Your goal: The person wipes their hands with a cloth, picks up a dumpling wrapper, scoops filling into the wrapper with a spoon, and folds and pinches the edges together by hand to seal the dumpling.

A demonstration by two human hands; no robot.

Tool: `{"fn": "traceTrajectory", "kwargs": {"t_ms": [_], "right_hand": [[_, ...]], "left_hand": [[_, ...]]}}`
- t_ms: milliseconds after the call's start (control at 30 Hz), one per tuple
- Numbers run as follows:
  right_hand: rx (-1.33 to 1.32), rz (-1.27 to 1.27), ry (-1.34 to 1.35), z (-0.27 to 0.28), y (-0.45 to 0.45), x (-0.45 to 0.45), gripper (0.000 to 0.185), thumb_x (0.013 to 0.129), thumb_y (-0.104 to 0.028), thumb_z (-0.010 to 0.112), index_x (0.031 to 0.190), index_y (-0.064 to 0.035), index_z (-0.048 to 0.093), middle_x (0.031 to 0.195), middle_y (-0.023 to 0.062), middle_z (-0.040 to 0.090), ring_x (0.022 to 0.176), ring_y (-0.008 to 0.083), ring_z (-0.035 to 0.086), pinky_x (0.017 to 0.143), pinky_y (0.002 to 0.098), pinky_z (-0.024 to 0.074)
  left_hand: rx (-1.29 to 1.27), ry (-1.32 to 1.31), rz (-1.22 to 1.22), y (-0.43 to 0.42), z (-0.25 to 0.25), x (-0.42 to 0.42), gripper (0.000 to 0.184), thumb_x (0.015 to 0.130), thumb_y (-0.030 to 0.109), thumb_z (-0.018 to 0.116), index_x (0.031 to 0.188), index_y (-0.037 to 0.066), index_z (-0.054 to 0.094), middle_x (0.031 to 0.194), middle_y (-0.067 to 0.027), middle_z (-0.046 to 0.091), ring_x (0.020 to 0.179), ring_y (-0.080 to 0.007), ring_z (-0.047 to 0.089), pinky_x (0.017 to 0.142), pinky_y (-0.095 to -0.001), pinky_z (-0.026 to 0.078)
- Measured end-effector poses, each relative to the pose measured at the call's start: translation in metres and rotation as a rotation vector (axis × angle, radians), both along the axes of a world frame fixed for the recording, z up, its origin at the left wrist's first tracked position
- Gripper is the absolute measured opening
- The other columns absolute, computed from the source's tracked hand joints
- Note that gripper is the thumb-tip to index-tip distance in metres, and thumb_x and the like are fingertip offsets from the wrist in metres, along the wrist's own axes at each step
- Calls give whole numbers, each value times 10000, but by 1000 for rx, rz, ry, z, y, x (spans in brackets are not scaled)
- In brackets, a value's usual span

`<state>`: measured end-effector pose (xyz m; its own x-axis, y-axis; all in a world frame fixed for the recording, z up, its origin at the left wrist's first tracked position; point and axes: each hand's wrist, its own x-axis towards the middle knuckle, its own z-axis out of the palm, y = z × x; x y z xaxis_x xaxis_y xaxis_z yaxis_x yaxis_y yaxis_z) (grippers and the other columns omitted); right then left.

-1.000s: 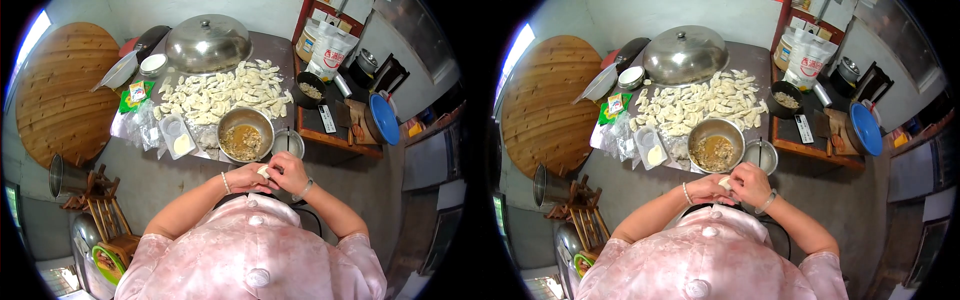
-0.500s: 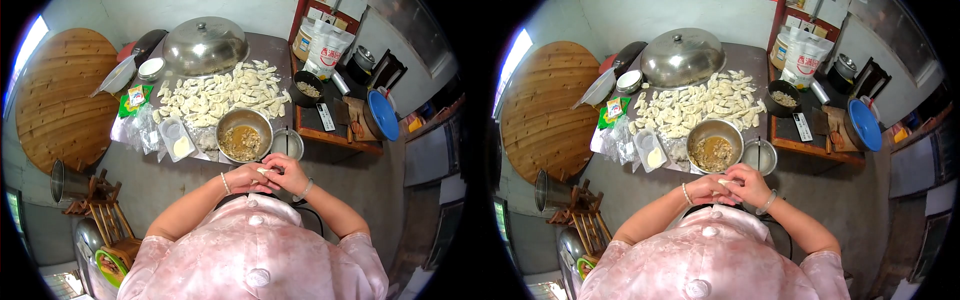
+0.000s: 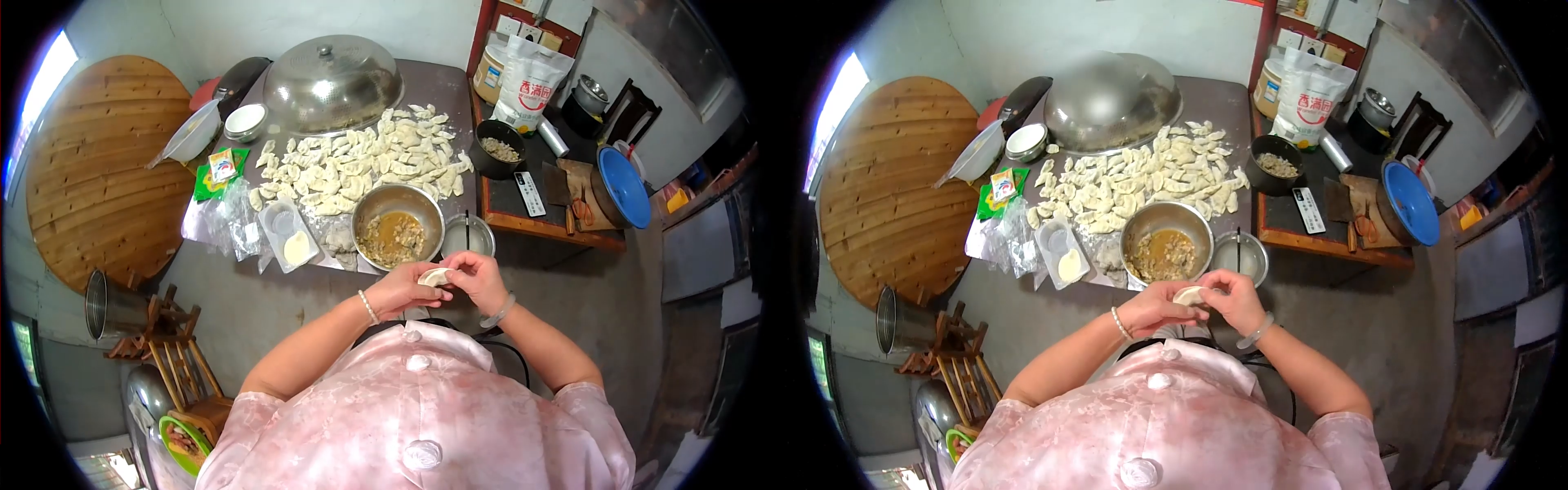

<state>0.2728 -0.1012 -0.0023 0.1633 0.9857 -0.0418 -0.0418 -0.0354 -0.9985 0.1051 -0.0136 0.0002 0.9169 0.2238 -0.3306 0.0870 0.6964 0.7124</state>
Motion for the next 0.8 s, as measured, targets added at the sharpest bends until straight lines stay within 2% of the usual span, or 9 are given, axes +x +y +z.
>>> {"fn": "traceTrajectory", "kwargs": {"t_ms": [100,400,500,600,700,800], "right_hand": [[-42,-73,102,5,-4,4,25,785,-1,607,791,-7,583,873,47,617,780,91,568,739,220,457],[-21,-143,176,1,-8,7,41,788,12,604,821,1,583,908,59,612,794,85,561,734,218,458],[-21,-156,193,3,-9,5,45,786,14,605,823,0,584,915,63,612,811,90,561,752,221,452],[17,-141,192,10,-10,0,48,769,15,605,807,-3,583,896,74,611,797,101,565,746,230,454],[65,-101,170,10,-10,-1,46,766,21,602,808,5,590,900,86,614,806,108,567,756,238,456],[59,-95,148,10,-11,-1,50,763,26,601,810,11,597,902,94,618,819,117,570,765,248,459]], "left_hand": [[198,42,147,-5,11,-2,384,779,9,640,1148,-14,536,957,-38,620,845,-84,592,712,-213,489],[432,76,426,-19,0,-1,303,774,0,644,1071,-25,589,866,-37,630,713,-66,567,658,-204,477],[410,71,497,-20,-1,-2,264,772,-4,651,1032,-23,606,812,-32,629,685,-51,561,598,-181,460],[337,54,518,-18,-6,-2,223,769,-9,650,990,-25,620,790,-38,627,663,-63,560,592,-188,462],[254,41,540,-18,-8,-3,225,763,-18,639,987,-19,620,769,-57,630,663,-105,585,620,-220,482],[229,-3,520,-17,-3,-7,261,771,-14,631,1030,-14,599,786,-38,608,676,-103,575,635,-222,483]]}}
